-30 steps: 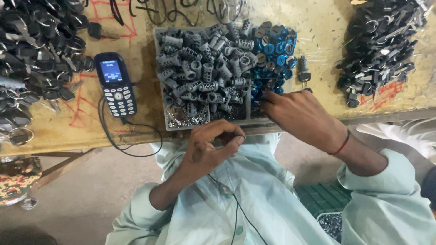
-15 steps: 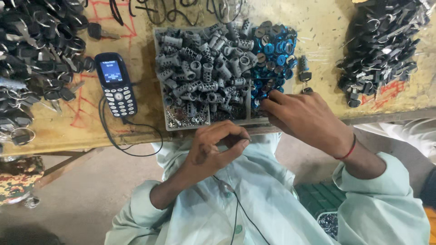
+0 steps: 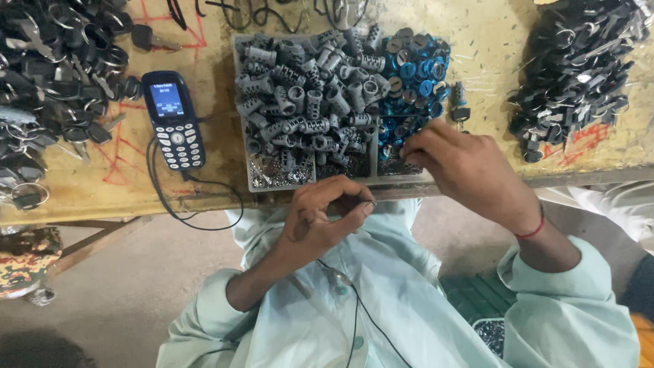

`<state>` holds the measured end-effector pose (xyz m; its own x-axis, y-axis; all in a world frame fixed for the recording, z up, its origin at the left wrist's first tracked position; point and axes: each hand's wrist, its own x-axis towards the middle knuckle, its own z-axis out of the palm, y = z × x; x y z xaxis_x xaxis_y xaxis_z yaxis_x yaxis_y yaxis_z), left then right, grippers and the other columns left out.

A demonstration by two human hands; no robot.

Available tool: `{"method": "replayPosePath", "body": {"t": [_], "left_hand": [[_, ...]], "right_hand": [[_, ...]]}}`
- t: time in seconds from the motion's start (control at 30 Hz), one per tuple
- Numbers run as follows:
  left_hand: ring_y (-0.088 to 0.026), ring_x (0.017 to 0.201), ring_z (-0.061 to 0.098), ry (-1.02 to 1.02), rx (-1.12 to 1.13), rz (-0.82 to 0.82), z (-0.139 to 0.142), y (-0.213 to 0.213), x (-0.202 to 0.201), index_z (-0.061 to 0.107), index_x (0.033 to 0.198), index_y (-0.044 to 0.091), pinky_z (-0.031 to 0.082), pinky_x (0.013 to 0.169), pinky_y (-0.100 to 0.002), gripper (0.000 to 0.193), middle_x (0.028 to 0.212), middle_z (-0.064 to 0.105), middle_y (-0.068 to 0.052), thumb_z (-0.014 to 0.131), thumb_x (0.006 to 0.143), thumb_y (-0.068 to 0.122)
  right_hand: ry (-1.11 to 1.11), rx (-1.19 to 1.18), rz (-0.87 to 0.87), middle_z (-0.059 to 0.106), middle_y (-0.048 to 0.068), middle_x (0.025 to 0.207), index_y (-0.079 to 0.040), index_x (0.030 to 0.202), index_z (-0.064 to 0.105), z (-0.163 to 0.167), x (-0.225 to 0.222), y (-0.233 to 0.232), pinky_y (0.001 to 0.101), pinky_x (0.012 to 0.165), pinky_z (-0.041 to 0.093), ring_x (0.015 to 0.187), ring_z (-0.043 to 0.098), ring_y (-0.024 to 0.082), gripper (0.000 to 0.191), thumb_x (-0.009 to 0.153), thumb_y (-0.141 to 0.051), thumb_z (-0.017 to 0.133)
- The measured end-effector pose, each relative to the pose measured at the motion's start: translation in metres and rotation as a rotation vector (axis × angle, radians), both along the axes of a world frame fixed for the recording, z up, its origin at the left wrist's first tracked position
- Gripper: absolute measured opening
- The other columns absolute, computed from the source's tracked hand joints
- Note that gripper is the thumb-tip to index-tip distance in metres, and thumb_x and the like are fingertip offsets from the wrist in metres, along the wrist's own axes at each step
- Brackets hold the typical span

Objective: The person sorts small metal lock cylinder parts at a workbench, moving them by hand from piles and a perforated bowl into the compartments of a plastic tray, and fits small blue components onto individual lock parts one at a time.

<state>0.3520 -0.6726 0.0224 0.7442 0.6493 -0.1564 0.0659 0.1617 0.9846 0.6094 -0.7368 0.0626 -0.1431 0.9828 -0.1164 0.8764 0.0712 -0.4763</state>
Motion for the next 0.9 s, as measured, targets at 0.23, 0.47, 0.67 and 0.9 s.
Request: {"method": "replayPosePath", "body": {"t": [0.23,0.47,0.67,0.9], "left_hand": [[-0.012,0.08,0.07,-0.245,-0.686,0.221,-0.016,-0.023,0.039,0.066,0.114,-0.002,0.062,0.071,-0.029,0.023,0.092,0.072,-0.007,0.067,0.1,0.017],[-0.015,0.082,0.071,-0.318,-0.742,0.241,-0.029,-0.027,0.032,0.065,0.116,-0.004,0.062,0.078,-0.033,0.023,0.095,0.071,-0.008,0.067,0.102,0.015],[-0.015,0.086,0.072,-0.307,-0.62,0.228,-0.018,-0.024,0.026,0.066,0.116,-0.004,0.062,0.083,-0.033,0.021,0.098,0.072,-0.009,0.067,0.104,0.014],[-0.014,0.091,0.073,-0.228,-0.542,0.269,-0.005,-0.018,0.02,0.066,0.114,-0.005,0.063,0.086,-0.03,0.021,0.101,0.073,-0.009,0.067,0.103,0.013]], "right_hand": [[0.351,0.438,-0.498,0.058,0.013,0.108,-0.001,0.107,0.059,-0.028,-0.086,-0.026,0.0295,0.079,0.051,0.093,0.06,0.02,0.006,0.106,-0.006,0.063],[0.468,0.342,-0.653,0.057,0.012,0.11,0.0,0.106,0.059,-0.043,-0.101,-0.047,0.0252,0.075,0.053,0.089,0.062,0.016,0.006,0.105,-0.002,0.064],[0.727,0.263,-0.746,0.055,0.01,0.106,0.0,0.103,0.057,-0.034,-0.108,-0.036,0.0271,0.071,0.048,0.083,0.055,0.015,0.006,0.106,-0.005,0.058],[0.529,0.327,-0.651,0.056,0.01,0.108,0.001,0.103,0.055,-0.041,-0.108,-0.037,0.0294,0.079,0.049,0.091,0.058,0.017,0.008,0.108,-0.005,0.057]]}}
